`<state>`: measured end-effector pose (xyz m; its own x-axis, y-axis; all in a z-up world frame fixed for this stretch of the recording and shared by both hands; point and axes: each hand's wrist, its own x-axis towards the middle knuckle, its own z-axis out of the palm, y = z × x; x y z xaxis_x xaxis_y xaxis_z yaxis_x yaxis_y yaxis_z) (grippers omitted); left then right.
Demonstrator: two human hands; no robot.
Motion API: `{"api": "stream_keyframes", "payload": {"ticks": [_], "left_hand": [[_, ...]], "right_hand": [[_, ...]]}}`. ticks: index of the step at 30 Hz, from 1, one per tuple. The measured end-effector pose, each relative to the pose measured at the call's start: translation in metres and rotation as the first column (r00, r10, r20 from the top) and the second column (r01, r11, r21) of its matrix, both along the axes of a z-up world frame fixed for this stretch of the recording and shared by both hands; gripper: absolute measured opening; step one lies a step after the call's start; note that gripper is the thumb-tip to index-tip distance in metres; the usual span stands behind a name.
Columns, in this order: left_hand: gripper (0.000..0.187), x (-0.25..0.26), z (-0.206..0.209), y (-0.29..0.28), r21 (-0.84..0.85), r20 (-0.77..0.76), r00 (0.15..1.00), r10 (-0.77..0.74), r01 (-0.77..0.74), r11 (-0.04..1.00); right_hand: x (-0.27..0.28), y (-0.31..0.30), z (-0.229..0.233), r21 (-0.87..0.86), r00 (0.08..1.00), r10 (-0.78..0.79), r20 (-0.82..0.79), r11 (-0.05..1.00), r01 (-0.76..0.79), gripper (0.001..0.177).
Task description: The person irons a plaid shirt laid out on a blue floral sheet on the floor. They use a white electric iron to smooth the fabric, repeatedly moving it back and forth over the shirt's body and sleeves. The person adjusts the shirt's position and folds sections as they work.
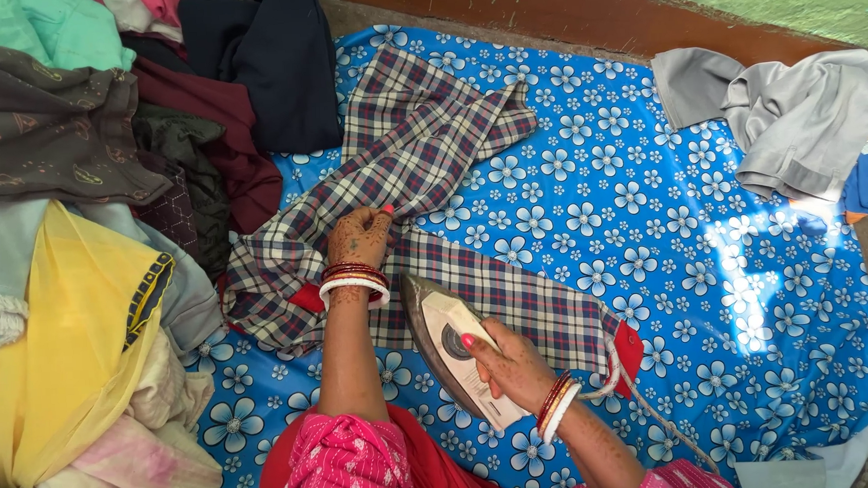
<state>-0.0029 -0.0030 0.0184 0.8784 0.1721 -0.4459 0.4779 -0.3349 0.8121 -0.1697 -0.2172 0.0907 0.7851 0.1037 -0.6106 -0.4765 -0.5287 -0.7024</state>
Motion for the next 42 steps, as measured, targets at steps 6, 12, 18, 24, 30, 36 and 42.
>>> {"api": "stream_keyframes", "payload": {"ticks": [6,12,18,24,30,36,42], "left_hand": [[0.030,-0.004,-0.010,-0.018,-0.278,-0.152,0.970,-0.191,0.144,0.950],[0.029,-0.007,-0.006,-0.019,-0.158,-0.175,0.973,-0.152,0.124,0.980],[0.030,-0.010,0.009,-0.018,-0.184,-0.172,0.975,-0.140,0.108,0.977],[0.029,-0.013,0.021,-0.022,-0.135,-0.171,0.978,-0.116,0.093,0.987],[0.028,-0.015,0.010,-0.022,-0.139,-0.147,0.985,-0.092,0.071,0.988],[0.026,-0.009,-0.021,-0.018,-0.243,0.007,0.995,-0.096,0.095,0.965],[0.025,-0.017,0.004,-0.021,-0.146,-0.065,0.992,-0.104,0.094,0.985]], "right_hand": [[0.006,0.012,-0.009,-0.020,0.964,-0.226,0.142,0.973,0.231,0.051],[0.018,0.009,-0.010,-0.096,0.935,-0.308,0.175,0.940,0.328,0.050],[-0.023,-0.041,-0.012,-0.155,0.886,-0.444,0.132,0.874,0.461,0.051],[-0.013,-0.053,-0.013,-0.156,0.837,-0.514,0.187,0.826,0.542,0.049],[-0.035,-0.056,-0.023,-0.003,0.829,-0.548,0.113,0.834,0.552,0.050],[-0.088,-0.077,-0.047,0.021,0.915,-0.348,0.205,0.936,0.351,0.047],[-0.079,-0.229,-0.049,-0.127,0.719,-0.571,0.396,0.742,0.659,0.037]]}}
